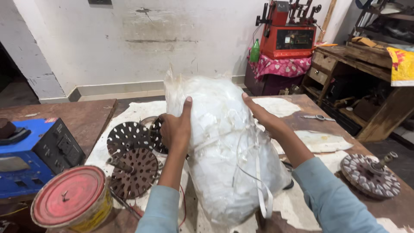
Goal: The person fits perforated metal discs onto metal shafts on a workbench, presses the discs together, and wraps tape around a hub. They take parts from a plastic bag, pack items into a cardboard box, and continue assembling disc-and-shaft components one at a time.
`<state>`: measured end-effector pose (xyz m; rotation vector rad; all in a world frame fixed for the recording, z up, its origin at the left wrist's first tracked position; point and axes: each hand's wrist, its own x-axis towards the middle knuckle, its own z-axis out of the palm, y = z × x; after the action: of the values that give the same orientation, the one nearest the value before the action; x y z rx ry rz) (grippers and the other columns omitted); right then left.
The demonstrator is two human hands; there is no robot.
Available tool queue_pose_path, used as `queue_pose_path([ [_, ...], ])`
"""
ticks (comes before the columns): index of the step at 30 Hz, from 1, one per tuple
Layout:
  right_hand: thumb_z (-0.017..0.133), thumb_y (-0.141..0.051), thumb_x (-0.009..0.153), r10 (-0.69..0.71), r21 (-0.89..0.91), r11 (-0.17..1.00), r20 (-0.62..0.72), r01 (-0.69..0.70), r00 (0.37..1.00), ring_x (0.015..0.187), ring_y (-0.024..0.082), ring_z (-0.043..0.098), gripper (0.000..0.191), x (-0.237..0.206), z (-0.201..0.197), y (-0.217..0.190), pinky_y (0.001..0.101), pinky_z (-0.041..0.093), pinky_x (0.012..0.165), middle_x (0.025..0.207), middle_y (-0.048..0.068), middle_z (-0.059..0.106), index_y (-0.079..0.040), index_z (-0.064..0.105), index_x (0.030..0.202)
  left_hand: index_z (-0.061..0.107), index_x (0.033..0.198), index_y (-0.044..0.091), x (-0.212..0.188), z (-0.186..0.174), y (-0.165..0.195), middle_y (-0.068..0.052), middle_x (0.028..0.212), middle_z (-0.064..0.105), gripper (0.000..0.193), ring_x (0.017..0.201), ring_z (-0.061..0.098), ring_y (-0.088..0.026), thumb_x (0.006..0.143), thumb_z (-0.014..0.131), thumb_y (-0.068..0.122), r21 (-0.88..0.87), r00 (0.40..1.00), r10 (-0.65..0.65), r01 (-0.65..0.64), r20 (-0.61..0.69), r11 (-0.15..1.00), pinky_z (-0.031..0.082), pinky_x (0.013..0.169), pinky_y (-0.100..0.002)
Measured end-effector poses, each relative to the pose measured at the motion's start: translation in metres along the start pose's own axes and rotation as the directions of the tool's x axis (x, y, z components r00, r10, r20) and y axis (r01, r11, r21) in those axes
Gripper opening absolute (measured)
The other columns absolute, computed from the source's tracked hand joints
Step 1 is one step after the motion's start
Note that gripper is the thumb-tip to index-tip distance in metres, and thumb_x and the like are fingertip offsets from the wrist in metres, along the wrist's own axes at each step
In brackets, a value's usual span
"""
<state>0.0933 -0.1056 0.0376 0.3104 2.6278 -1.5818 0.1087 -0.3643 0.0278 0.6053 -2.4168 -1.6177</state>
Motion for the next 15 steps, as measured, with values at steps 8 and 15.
queue_pose_path([
  [8,0.031,-0.088,0.082,-0.156,0.147,0.98,0.128,0.137,0.979,0.149,0.036,0.029,0.115,-0.005,0.003,0.014,0.0491,0.028,0.117,0.165,0.022,0.028,-0.004,0.027,0.161,0.064,0.113,-0.003,-0.026,-0.002,0.013,-0.013,0.095,0.062,0.093,0.09,0.063,-0.03,0.078,0.059,0.083,-0.115,0.989,0.034,-0.051,-0.142,0.992,0.054,0.08,-0.047],
  [15,0.034,-0.082,0.088,-0.366,0.293,0.879,-0.088,0.375,0.926,0.137,0.03,0.055,0.108,-0.006,-0.03,-0.014,0.0391,0.039,0.115,0.146,0.024,0.06,0.009,0.05,0.145,0.06,0.116,-0.011,-0.038,0.011,0.077,-0.028,0.118,0.063,0.094,0.125,0.054,-0.041,0.08,0.066,0.076,-0.247,0.954,0.219,-0.266,-0.205,0.932,0.032,0.115,-0.051],
])
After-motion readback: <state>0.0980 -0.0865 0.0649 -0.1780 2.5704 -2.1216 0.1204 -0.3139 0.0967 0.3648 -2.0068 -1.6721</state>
